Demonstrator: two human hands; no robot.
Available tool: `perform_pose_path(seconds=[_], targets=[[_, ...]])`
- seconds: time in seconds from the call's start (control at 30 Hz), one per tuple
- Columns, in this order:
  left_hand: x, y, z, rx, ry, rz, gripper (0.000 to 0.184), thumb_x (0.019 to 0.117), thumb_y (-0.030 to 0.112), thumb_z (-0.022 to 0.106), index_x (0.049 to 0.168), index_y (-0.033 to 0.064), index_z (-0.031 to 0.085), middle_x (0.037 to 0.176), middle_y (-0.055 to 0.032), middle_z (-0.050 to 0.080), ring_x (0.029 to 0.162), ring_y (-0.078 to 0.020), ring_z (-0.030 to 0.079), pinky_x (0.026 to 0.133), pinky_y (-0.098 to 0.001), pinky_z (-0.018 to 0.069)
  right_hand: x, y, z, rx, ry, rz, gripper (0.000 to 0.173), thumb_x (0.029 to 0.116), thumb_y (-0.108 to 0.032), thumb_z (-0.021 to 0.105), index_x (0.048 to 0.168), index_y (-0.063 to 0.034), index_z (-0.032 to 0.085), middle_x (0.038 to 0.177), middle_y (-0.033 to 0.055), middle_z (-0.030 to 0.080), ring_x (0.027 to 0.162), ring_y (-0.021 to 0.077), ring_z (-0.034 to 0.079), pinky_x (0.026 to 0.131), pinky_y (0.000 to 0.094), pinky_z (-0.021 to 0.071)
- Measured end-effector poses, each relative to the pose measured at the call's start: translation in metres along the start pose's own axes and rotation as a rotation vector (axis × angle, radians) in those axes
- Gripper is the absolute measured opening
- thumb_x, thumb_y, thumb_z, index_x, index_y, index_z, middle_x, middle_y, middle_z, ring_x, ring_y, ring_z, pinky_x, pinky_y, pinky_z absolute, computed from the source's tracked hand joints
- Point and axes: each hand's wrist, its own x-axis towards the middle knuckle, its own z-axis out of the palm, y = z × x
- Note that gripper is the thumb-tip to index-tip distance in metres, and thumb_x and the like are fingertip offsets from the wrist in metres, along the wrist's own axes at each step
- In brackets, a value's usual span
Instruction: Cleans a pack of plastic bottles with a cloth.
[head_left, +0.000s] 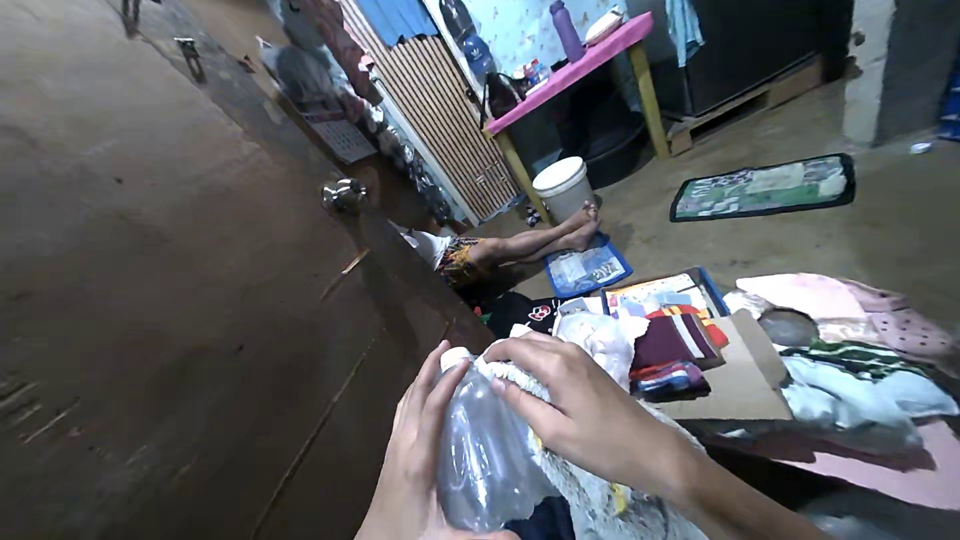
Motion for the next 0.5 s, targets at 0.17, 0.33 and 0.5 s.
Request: perform_pose_path(seconds=[0.17,0.33,0.5], targets=[[-0.039,0.029,-0.020,-0.068,0.005,-0.025,0.117,0.0652,0.089,0.066,0.155,0.0191,0.040,0.162,-0.0139,0.035,0.148,-0.0319,0.036,0.116,-0.0550,0.0391,-0.042,-0.034,0.013,0.007,0.023,-0.062,0.026,0.1032,-0.029,0.054,0.116,-0.0138,0.071,0.102,-0.0018,0.071,0.100,0.0096,0.066,0.089,0.0339,0.0543],[-0.090,0.074,-0.039,-0.154,-0.016,-0.072,0.116,0.0689,0.085,0.067,0.155,0.0112,0.041,0.161,-0.0172,0.035,0.149,-0.0322,0.035,0.120,-0.0505,0.0377,-0.106,-0.084,0.030,0.015,0.071,-0.161,0.024,0.1020,-0.022,0.056,0.114,-0.0088,0.071,0.105,0.0026,0.074,0.108,0.0156,0.067,0.097,0.0385,0.0529],[-0.144,0.106,-0.056,-0.268,-0.021,-0.173,0.116,0.0768,0.087,0.057,0.155,0.0036,0.036,0.157,-0.0129,0.042,0.140,-0.0198,0.047,0.114,-0.0372,0.0445,-0.175,-0.155,0.045,0.059,0.029,-0.152,0.020,0.0992,-0.014,0.060,0.112,-0.0038,0.071,0.105,0.0092,0.074,0.112,0.0253,0.067,0.102,0.0451,0.0494]])
